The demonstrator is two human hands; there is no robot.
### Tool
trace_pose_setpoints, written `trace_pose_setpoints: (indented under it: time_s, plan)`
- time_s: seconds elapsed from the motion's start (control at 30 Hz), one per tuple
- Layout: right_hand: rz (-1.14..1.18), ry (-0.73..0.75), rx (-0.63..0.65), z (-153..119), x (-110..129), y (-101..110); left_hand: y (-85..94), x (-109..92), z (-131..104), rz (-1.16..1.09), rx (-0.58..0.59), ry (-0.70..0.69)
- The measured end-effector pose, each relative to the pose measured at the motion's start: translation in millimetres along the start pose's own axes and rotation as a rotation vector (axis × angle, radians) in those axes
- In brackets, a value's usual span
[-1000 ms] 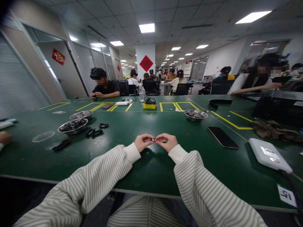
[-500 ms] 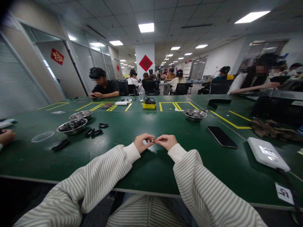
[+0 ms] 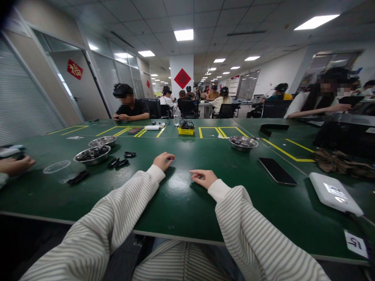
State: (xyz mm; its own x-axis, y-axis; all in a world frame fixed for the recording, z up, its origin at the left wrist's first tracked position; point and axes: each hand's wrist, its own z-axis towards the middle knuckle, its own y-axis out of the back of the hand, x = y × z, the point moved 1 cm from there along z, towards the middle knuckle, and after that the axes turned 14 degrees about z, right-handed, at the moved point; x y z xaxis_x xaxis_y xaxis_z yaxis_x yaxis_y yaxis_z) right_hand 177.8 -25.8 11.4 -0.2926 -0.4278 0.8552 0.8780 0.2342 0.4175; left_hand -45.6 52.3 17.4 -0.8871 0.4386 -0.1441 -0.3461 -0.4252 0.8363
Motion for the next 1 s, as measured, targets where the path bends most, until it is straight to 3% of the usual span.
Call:
trace_pose_setpoints:
  time_s: [0.13,0.2,0.27,0.43,0.57,0.67,1.0]
  plan:
    - [-0.045,-0.013,-0.023,0.3,-1.3,0.9,0.6,74.2,11.2,0.162,0.084,0.371]
    - [-0.042,-0.017,-0.025,0.3,-2.0,1.3,0.2,95.2,11.7,0.191,0.109,0.462]
    - [-0.042,-0.019,-0.025,0.4,-2.3,1.5,-2.0,103.1,11.7,0.218,0.147,0.458]
    - [-0.039,-0.007,-0.028,0.4,-0.9,0.7,-7.2,97.7,12.3,0.313,0.200,0.357]
    - [-0.037,-0.008,-0.038,0.2,0.4,-0.1,-4.4,95.5,11.5,0.353,0.138,0.446]
    - [-0.038,-0.011,-0.038,-0.1,0.5,-0.1,-2.6,93.1,10.3,0.367,0.166,0.468]
    - [-0.087,-0.029,-0.029,0.3,0.7,0.3,-0.8,74.3,12.0,0.355,0.143,0.152]
